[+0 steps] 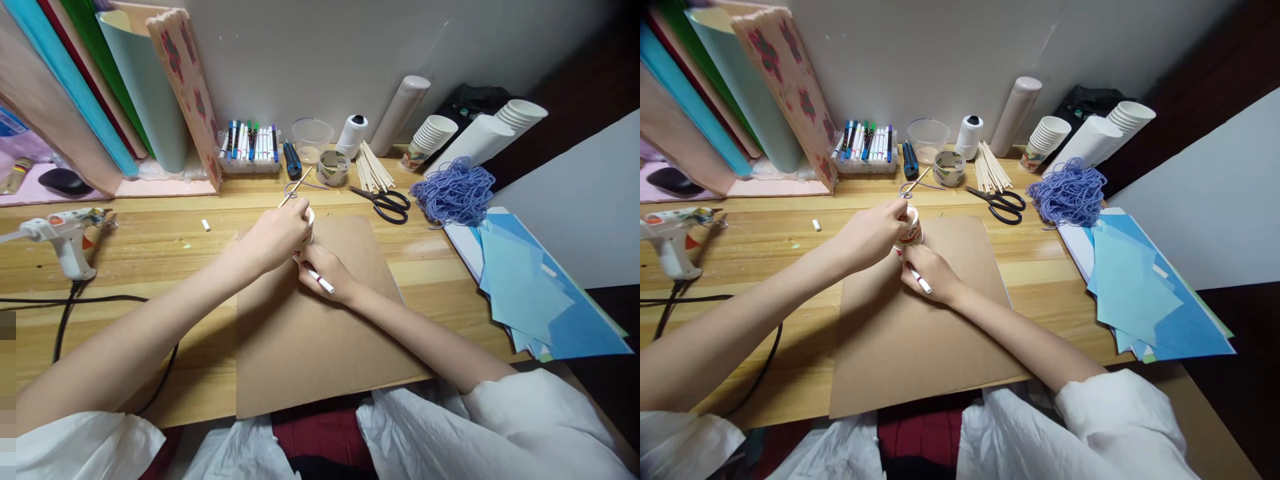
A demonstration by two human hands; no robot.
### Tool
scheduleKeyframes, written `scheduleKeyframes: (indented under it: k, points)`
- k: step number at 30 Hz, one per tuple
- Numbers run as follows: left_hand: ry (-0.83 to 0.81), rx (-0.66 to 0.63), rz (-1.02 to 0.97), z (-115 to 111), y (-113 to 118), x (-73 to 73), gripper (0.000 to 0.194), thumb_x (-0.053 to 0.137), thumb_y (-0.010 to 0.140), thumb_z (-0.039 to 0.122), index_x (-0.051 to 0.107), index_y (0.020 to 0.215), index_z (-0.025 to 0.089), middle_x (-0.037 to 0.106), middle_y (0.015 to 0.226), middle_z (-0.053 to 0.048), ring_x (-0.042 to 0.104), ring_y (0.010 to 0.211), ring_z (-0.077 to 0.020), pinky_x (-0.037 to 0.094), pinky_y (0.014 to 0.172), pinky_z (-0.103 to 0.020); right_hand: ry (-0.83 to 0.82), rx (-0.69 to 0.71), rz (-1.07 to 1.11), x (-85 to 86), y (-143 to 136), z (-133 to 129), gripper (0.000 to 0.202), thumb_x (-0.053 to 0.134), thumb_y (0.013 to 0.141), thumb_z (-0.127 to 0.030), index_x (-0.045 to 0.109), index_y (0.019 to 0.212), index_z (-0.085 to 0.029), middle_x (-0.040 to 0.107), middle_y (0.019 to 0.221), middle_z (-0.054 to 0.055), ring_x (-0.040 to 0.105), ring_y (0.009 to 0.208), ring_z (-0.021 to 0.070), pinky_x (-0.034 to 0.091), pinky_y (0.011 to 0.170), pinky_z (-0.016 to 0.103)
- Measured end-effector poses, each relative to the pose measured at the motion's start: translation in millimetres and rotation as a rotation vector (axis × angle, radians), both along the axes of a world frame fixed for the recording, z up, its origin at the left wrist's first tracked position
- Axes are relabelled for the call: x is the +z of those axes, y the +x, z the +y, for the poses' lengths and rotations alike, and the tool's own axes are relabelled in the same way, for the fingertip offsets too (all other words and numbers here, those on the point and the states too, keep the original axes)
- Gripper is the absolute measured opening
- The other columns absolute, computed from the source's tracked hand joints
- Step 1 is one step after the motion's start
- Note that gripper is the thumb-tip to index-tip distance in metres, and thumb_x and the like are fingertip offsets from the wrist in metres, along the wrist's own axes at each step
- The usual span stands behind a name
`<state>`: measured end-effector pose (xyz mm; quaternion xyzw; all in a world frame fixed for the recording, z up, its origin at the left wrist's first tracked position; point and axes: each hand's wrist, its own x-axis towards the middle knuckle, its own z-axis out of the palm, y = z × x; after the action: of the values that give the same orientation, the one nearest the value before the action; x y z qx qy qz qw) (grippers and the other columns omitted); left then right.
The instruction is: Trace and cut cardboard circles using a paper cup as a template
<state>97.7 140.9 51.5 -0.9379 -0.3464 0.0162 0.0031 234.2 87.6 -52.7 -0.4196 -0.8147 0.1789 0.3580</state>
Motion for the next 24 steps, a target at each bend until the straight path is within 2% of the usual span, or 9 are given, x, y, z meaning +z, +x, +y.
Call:
scheduleKeyframes:
  k: [4, 7, 9, 12, 15, 18, 21, 24]
  points:
    - [-0.007, 0.006, 0.017, -2, 4, 4.1, 0.026, 0.039, 0.080, 0.004, 0.063, 0.089, 0.009, 0.059, 0.105, -0.014, 0.058, 0.081, -0.0199, 0.038, 0.062, -0.026, 0.058, -0.022, 0.023, 0.3, 9, -9, 0.011, 0.044, 0.074, -0.013, 0.040, 0.073, -0.023, 0.051, 0.067, 0.002, 0.046, 0.062, 0.0166, 0.039, 0.059, 0.029]
    - [-0.016, 0.027, 0.024, -5, 8, 7.5, 0.028, 0.039, 0.080, 0.001, 0.064, 0.088, 0.007, 0.062, 0.096, -0.015, 0.062, 0.080, -0.0216, 0.041, 0.063, -0.028, 0.159, -0.198, 0.104, 8.1, 39, -18, 0.011, 0.048, 0.074, -0.017, 0.043, 0.068, -0.023, 0.046, 0.059, -0.002, 0.042, 0.051, 0.0145, 0.036, 0.052, 0.029]
    - [-0.022, 0.055, -0.021, -8, 10, 10.1, 0.028, 0.039, 0.079, -0.001, 0.066, 0.086, 0.007, 0.065, 0.086, -0.014, 0.063, 0.078, -0.0224, 0.043, 0.063, -0.028, 0.217, -0.351, 0.230, 23.5, 64, -12, 0.011, 0.047, 0.078, -0.020, 0.045, 0.069, -0.024, 0.048, 0.061, -0.001, 0.045, 0.052, 0.0153, 0.038, 0.052, 0.030]
    - [-0.071, 0.115, -0.073, -10, 15, 15.5, 0.028, 0.042, 0.077, -0.005, 0.067, 0.076, 0.007, 0.065, 0.071, -0.012, 0.065, 0.072, -0.0220, 0.043, 0.059, -0.027, 0.140, -0.392, 0.330, 64.6, 86, 25, 0.016, 0.046, 0.088, -0.027, 0.053, 0.074, -0.022, 0.051, 0.062, 0.000, 0.049, 0.053, 0.0148, 0.037, 0.051, 0.029]
    - [-0.120, 0.086, -0.066, -11, 20, 18.8, 0.026, 0.044, 0.075, -0.008, 0.066, 0.070, 0.005, 0.065, 0.066, -0.013, 0.066, 0.067, -0.0220, 0.042, 0.053, -0.025, -0.110, -0.143, 0.285, 110.0, 69, 83, 0.023, 0.052, 0.089, -0.035, 0.057, 0.072, -0.021, 0.054, 0.056, -0.001, 0.045, 0.049, 0.0115, 0.034, 0.048, 0.026]
    - [-0.088, 0.077, -0.126, -12, 25, 15.7, 0.026, 0.046, 0.075, -0.008, 0.065, 0.065, 0.006, 0.064, 0.059, -0.011, 0.065, 0.062, -0.0211, 0.040, 0.047, -0.022, -0.440, 0.201, 0.094, 133.6, 22, 133, 0.025, 0.060, 0.084, -0.041, 0.061, 0.071, -0.019, 0.058, 0.058, -0.002, 0.049, 0.051, 0.0099, 0.036, 0.048, 0.024]
    - [-0.029, 0.150, -0.178, -14, 27, 10.0, 0.024, 0.049, 0.076, -0.005, 0.063, 0.061, 0.006, 0.061, 0.056, -0.009, 0.063, 0.058, -0.0208, 0.039, 0.044, -0.022, -0.755, 0.561, -0.152, 129.8, -25, 159, 0.024, 0.065, 0.078, -0.041, 0.066, 0.073, -0.018, 0.064, 0.066, -0.001, 0.057, 0.059, 0.0107, 0.042, 0.053, 0.023]
    - [-0.047, 0.145, -0.190, -16, 26, 8.1, 0.020, 0.050, 0.077, -0.003, 0.063, 0.063, 0.006, 0.062, 0.058, -0.009, 0.062, 0.055, -0.0195, 0.041, 0.044, -0.023, -0.968, 0.777, -0.329, 114.7, -51, 165, 0.024, 0.068, 0.075, -0.040, 0.068, 0.069, -0.017, 0.065, 0.065, -0.001, 0.058, 0.062, 0.0113, 0.044, 0.056, 0.023]
